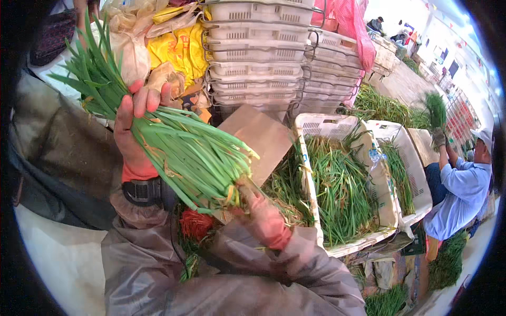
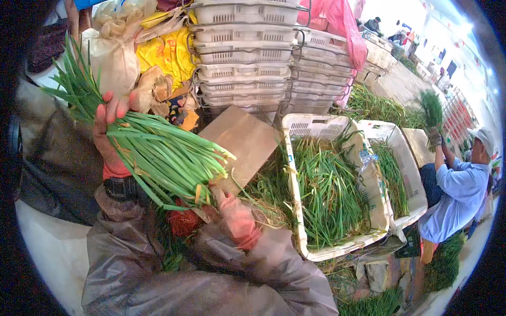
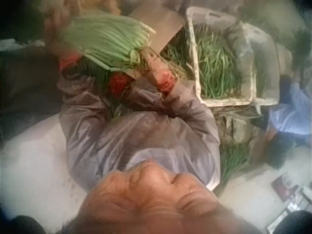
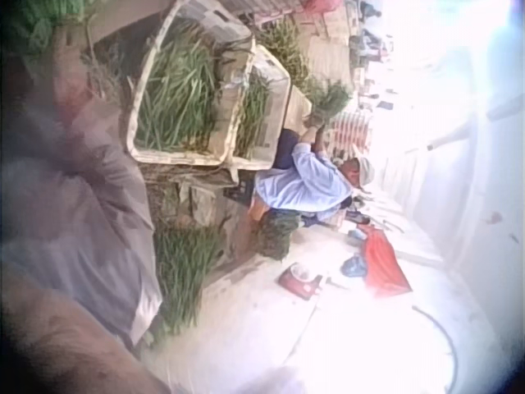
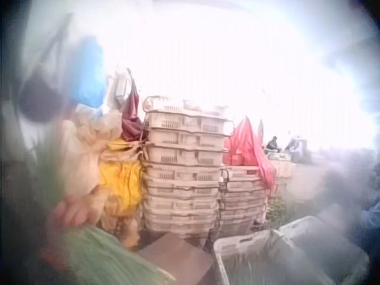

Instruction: The person gathers bunches of garlic chives from a pile on the floor, secures them with red ties by hand, and uses a knife to trim the root ends.

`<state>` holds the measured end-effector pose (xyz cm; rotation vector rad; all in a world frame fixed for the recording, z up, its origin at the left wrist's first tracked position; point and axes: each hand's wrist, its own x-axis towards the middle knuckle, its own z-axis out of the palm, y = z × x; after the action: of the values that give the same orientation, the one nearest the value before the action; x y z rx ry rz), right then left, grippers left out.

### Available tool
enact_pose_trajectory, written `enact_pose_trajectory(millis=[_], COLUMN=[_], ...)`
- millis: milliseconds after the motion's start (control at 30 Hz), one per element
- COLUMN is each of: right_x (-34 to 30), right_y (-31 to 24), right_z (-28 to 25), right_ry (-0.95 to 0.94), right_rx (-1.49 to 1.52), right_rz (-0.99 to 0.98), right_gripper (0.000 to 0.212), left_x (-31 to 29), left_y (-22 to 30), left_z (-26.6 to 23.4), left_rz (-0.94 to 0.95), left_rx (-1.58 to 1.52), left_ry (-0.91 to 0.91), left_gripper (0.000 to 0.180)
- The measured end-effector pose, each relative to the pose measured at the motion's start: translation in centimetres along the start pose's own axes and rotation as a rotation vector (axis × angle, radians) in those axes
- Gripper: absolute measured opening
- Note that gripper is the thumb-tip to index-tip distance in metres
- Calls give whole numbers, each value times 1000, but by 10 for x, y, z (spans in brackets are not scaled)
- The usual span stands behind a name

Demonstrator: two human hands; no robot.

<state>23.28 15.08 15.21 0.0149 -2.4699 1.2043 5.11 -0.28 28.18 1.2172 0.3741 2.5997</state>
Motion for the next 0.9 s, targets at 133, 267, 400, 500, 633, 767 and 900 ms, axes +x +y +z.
enact_pose_trajectory(millis=[133, 267, 400, 500, 633, 767, 900], right_x=[-40, -107, -127, -60, -3, -2, -27], right_y=[57, 136, 165, 83, 38, 49, 68], right_z=[-7, -23, -39, -28, -8, -13, -56], right_ry=[-357, -403, -453, -241, -339, -549, -439], right_rx=[-184, -108, -273, 201, 445, 632, 508], right_rz=[-20, 260, 274, 215, 337, 555, 655], right_gripper=[23, 23, 43, 59, 57, 30, 20], left_x=[4, 14, 13, 8, 11, 17, 13], left_y=[13, 37, 35, 21, -3, -2, 23], left_z=[1, -17, -29, -21, 6, 6, -18], left_rz=[29, 47, 44, -4, -90, -265, -225], left_rx=[190, 295, 361, 407, 539, 627, 648], left_ry=[114, 289, 291, 286, 454, 464, 443], left_gripper=[30, 29, 30, 33, 37, 40, 44])
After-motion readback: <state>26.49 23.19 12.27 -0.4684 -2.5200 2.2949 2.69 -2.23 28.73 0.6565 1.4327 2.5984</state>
